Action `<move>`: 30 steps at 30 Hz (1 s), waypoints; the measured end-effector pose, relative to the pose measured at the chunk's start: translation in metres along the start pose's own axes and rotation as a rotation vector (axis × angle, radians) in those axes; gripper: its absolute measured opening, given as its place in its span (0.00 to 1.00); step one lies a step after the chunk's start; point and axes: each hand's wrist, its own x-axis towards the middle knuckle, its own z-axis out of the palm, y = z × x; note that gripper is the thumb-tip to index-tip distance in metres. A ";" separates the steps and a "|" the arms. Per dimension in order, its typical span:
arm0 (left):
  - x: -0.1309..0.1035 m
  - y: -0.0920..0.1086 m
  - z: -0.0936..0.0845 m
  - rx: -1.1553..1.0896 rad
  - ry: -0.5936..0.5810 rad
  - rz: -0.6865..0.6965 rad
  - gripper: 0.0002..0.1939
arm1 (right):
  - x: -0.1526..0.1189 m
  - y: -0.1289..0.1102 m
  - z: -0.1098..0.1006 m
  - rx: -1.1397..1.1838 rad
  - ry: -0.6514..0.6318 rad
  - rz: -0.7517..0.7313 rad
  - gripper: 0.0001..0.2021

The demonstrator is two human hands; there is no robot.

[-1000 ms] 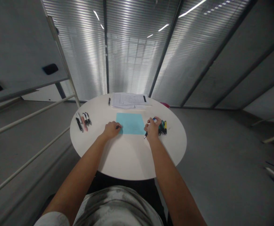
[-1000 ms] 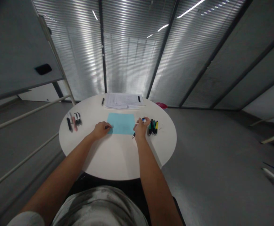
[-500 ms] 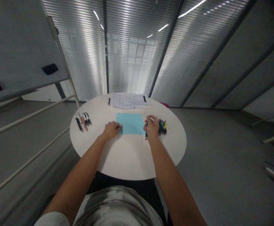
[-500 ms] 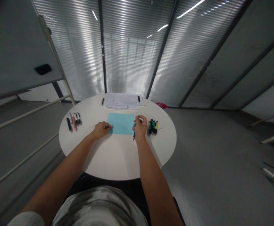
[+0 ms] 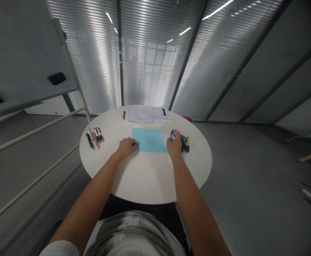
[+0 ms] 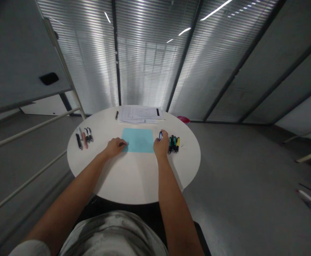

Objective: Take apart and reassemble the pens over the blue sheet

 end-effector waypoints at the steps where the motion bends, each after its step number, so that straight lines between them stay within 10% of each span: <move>1: 0.000 0.000 0.000 0.000 0.002 0.001 0.15 | 0.002 0.003 -0.003 -0.079 0.015 -0.030 0.28; 30: 0.000 -0.001 0.000 0.015 0.010 -0.003 0.15 | 0.005 0.024 -0.013 -0.710 -0.248 -0.025 0.18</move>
